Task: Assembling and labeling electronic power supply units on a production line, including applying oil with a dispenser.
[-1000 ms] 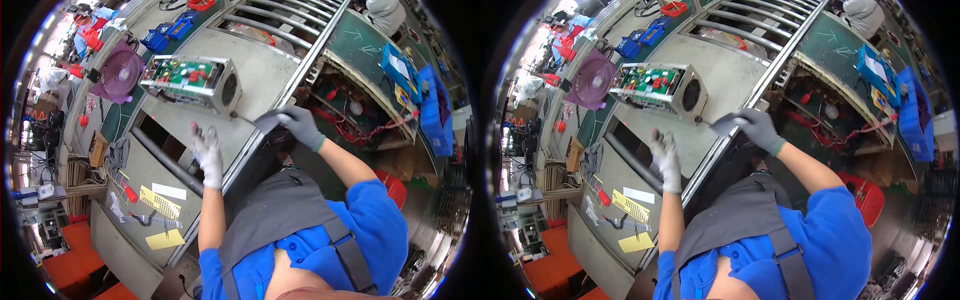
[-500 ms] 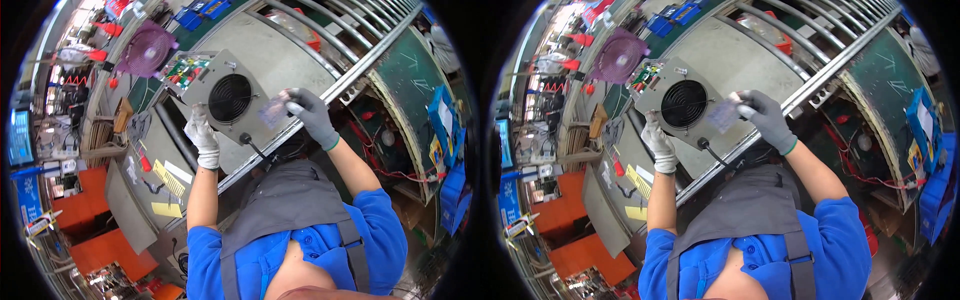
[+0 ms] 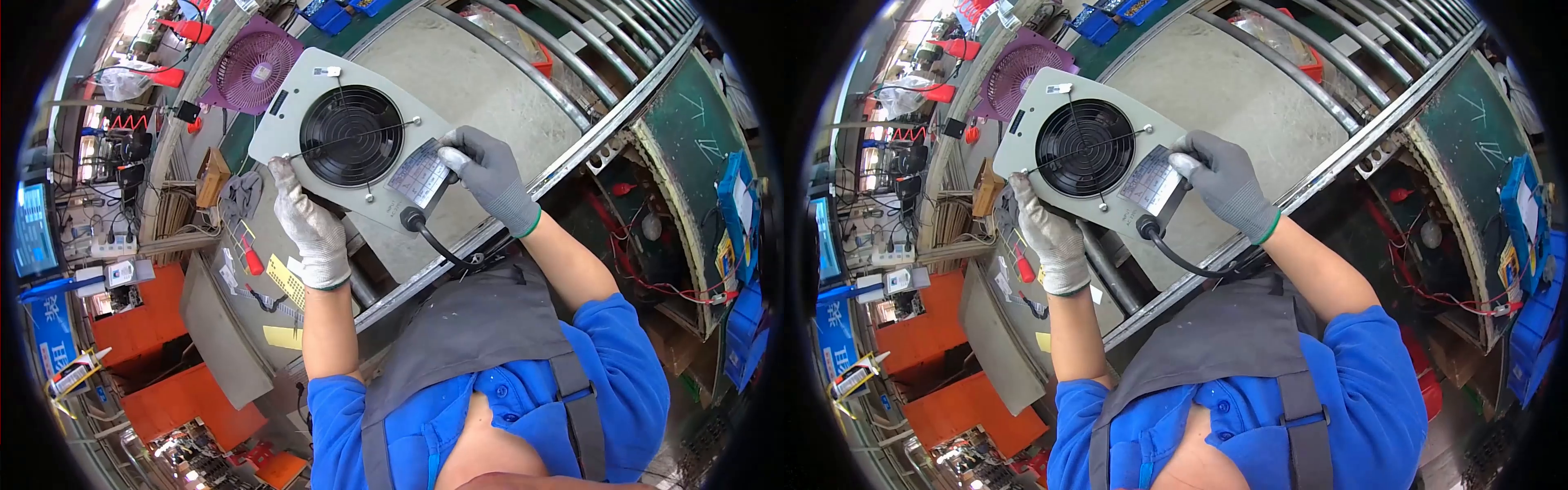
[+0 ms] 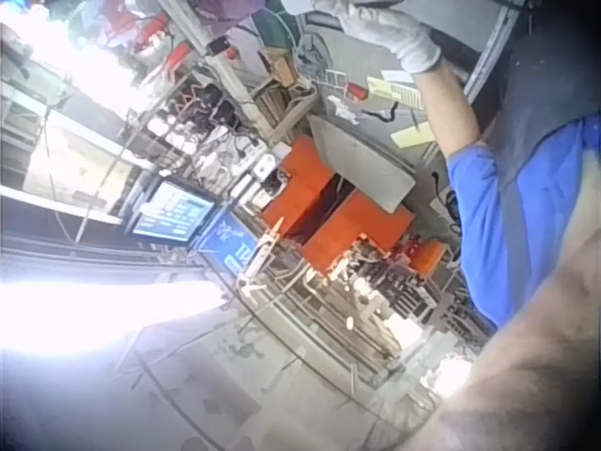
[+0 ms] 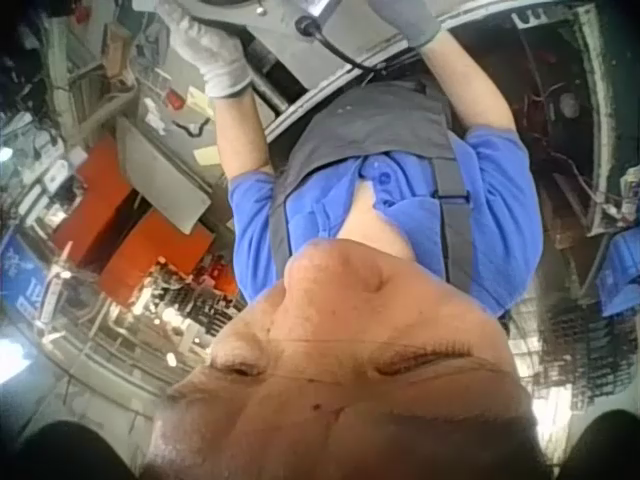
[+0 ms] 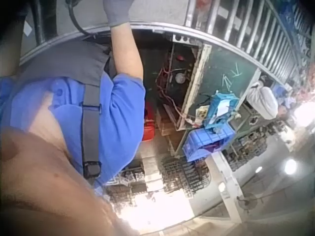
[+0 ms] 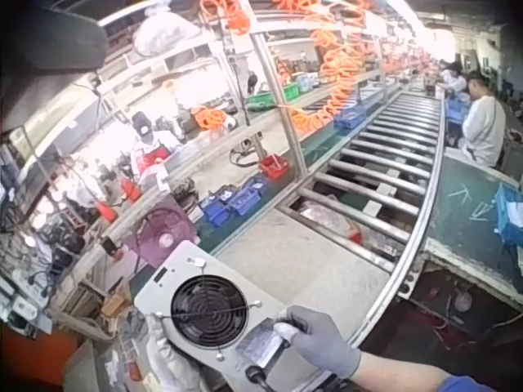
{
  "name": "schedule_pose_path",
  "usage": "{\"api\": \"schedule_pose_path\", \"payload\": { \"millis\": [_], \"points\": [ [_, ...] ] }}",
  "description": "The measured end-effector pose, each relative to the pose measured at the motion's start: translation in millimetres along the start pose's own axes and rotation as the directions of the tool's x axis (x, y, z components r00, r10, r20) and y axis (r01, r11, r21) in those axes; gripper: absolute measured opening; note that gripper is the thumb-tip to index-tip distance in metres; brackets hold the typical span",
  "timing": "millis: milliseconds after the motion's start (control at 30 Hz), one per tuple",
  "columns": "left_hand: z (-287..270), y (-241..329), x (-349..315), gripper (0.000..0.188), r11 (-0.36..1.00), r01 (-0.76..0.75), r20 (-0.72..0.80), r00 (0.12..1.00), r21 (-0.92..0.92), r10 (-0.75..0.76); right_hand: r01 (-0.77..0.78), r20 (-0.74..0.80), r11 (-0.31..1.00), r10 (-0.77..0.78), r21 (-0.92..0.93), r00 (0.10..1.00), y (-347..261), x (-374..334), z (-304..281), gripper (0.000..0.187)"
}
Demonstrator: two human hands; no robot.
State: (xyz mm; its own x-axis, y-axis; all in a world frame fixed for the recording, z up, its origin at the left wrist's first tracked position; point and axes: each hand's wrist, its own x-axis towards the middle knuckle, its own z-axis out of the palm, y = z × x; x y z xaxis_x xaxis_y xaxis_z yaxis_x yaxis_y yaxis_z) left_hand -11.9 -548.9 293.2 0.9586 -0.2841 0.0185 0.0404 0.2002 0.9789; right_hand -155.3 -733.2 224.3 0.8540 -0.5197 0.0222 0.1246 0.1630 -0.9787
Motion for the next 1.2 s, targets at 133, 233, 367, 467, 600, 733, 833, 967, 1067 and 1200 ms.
{"api": "schedule_pose_path", "payload": {
  "millis": [133, 233, 367, 467, 600, 733, 833, 967, 1067, 1200],
  "points": [
    [-6.2, -8.7, 0.0, 0.048, 0.888, -0.354, 0.024, 0.931, 0.293, 0.363, 0.034, -0.021, 0.990, -0.037, -0.139, 0.999, -6.0, 5.1, 10.3, 0.018],
    [0.9, 4.1, -3.6, 0.049, 0.990, -0.086, -0.076, 0.993, 0.114, 0.095, 0.055, -0.026, 0.981, -0.060, -0.186, 0.998, -6.9, 5.5, 11.8, 0.018],
    [-9.1, 1.5, -3.7, 0.056, 0.980, -0.056, -0.107, 0.991, 0.190, 0.077, 0.068, -0.014, 0.980, -0.072, -0.185, 0.997, -7.1, 6.0, 14.2, 0.019],
    [-13.0, -2.4, -2.2, 0.057, 0.987, -0.113, -0.032, 0.993, 0.111, 0.117, 0.071, -0.023, 0.978, -0.077, -0.195, 0.997, -2.8, 5.2, 14.7, 0.020],
    [-14.0, -8.2, 0.7, 0.047, 0.991, -0.132, 0.003, 0.991, -0.013, 0.132, 0.088, -0.030, 0.970, -0.097, -0.227, 0.995, -5.5, 4.8, 14.4, 0.021],
    [-28.3, -23.7, 7.5, 0.049, 0.826, -0.406, 0.054, 0.906, 0.392, 0.420, 0.056, -0.027, 0.954, -0.067, -0.295, 0.997, -8.0, 5.5, 14.2, 0.021],
    [-35.4, -27.6, 8.7, 0.049, 0.798, -0.412, 0.079, 0.903, 0.440, 0.423, 0.059, -0.034, 0.943, -0.075, -0.327, 0.997, -13.2, 4.2, 14.3, 0.021],
    [-50.9, -35.0, 12.9, 0.057, 0.716, -0.489, 0.183, 0.867, 0.498, 0.464, 0.086, -0.045, 0.903, -0.116, -0.420, 0.992, -12.0, 2.1, 16.7, 0.022],
    [-40.3, -28.0, 2.8, 0.048, 0.637, -0.477, 0.243, 0.873, 0.605, 0.423, 0.101, -0.025, 0.848, -0.133, -0.520, 0.991, -13.6, 0.3, 17.3, 0.022],
    [-19.2, -14.3, -8.3, 0.048, 0.806, -0.376, 0.104, 0.923, 0.458, 0.371, 0.242, 0.031, 0.563, -0.357, -0.790, 0.933, -17.4, 0.1, 14.0, 0.025]
  ]
}}
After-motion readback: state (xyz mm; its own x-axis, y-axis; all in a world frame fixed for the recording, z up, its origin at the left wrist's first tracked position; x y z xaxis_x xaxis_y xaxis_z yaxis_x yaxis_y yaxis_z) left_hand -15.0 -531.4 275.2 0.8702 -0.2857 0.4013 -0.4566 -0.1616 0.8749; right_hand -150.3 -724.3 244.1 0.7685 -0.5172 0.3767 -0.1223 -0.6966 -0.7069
